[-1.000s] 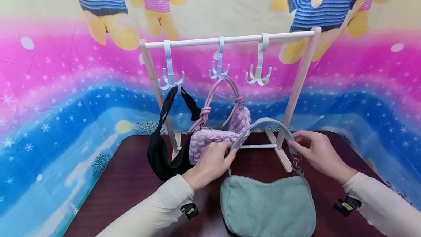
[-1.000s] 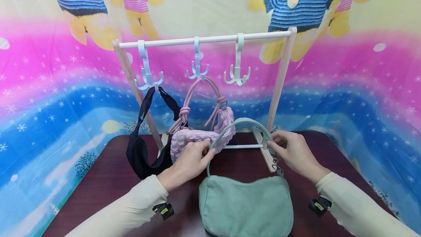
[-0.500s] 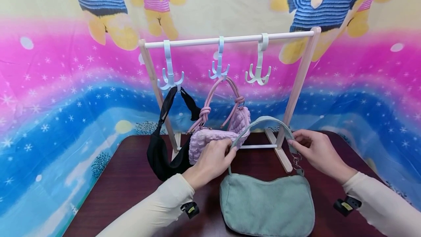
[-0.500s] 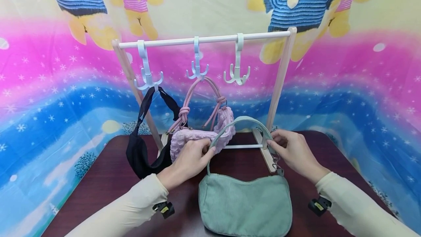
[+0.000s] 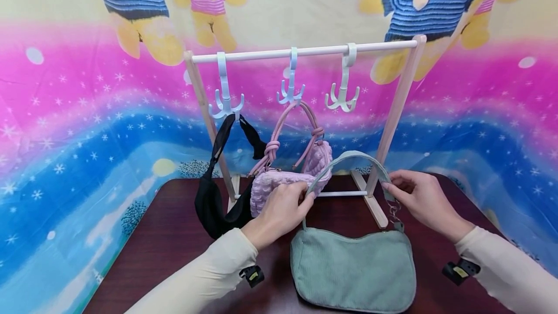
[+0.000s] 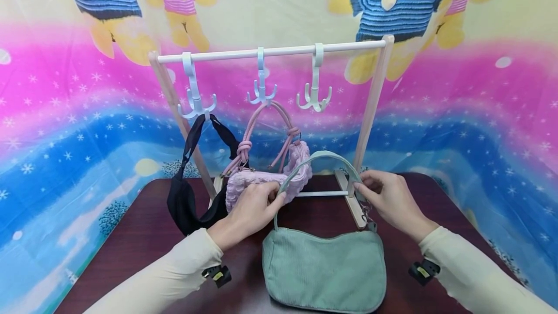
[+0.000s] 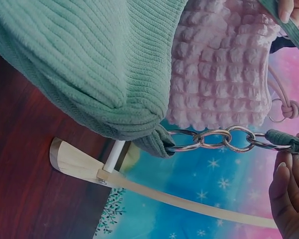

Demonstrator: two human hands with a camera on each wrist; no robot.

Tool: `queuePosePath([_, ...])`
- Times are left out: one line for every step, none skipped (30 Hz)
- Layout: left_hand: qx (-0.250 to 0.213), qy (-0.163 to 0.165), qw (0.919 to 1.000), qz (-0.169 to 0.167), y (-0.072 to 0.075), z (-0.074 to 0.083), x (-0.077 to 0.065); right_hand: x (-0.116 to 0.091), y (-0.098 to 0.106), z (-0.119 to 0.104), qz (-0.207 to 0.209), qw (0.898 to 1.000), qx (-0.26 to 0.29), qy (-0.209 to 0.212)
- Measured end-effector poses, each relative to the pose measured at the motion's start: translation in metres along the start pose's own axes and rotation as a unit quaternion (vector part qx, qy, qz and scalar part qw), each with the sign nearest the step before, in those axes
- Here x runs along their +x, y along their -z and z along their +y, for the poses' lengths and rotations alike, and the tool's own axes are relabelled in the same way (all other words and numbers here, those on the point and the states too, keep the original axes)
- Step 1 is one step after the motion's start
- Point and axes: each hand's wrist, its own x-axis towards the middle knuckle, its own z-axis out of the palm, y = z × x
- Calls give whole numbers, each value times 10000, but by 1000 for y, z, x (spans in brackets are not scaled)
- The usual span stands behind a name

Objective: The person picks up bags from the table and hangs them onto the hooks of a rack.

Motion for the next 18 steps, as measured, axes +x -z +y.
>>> queuePosePath([9,-5,10000,3,0,0,0,0,0,0,9,10000,-8,4])
queuePosePath([17,0,10000,2,1,1,1,1,1,-1,14,10000,-16,4])
queuePosePath([29,-4,10000,-4,1,1,1,1,1,-1,20,10000,-21,4])
queuePosePath([31,-7,10000,-11,1,2,1,1,1,-1,28,10000,-26,3])
queuePosePath([24,-2,10000,-23,1,2,2,1,2,-2,36,10000,-24,2])
queuePosePath([17,-2,10000,-34,2,3,2,1,2,-2,47,10000,-19,13])
queuePosePath([9,-1,10000,-40,2,3,2,1,2,-2,50,10000,-17,24])
queuePosePath([0,2,10000,-48,2,4,2,1,2,-2,51,10000,-7,28])
queuePosePath([8,5,10000,-53,3,4,2,1,2,-2,60,10000,-3,42])
queuePosePath([-1,5,10000,-55,3,4,3,2,2,-3,63,10000,4,46])
queuePosePath([8,-4,10000,-45,4,4,3,2,2,-3,69,10000,8,50])
queuePosePath([34,-18,10000,-32,4,5,4,2,3,-3,75,10000,11,54])
queuePosePath([54,-32,10000,-19,4,5,4,2,3,-3,82,10000,8,52])
queuePosePath([70,-56,10000,-6,5,5,4,3,3,-4,91,9999,16,52])
queuePosePath([89,-80,9999,9,5,5,5,3,4,-4,104,9999,13,50])
queuePosePath([107,-102,9999,23,6,6,5,3,4,-4,113,9999,11,48])
queuePosePath([139,-121,9998,40,6,6,5,3,5,-5,124,9999,15,43])
queuePosePath([148,-132,9998,47,6,7,5,4,6,-5,132,9999,24,39])
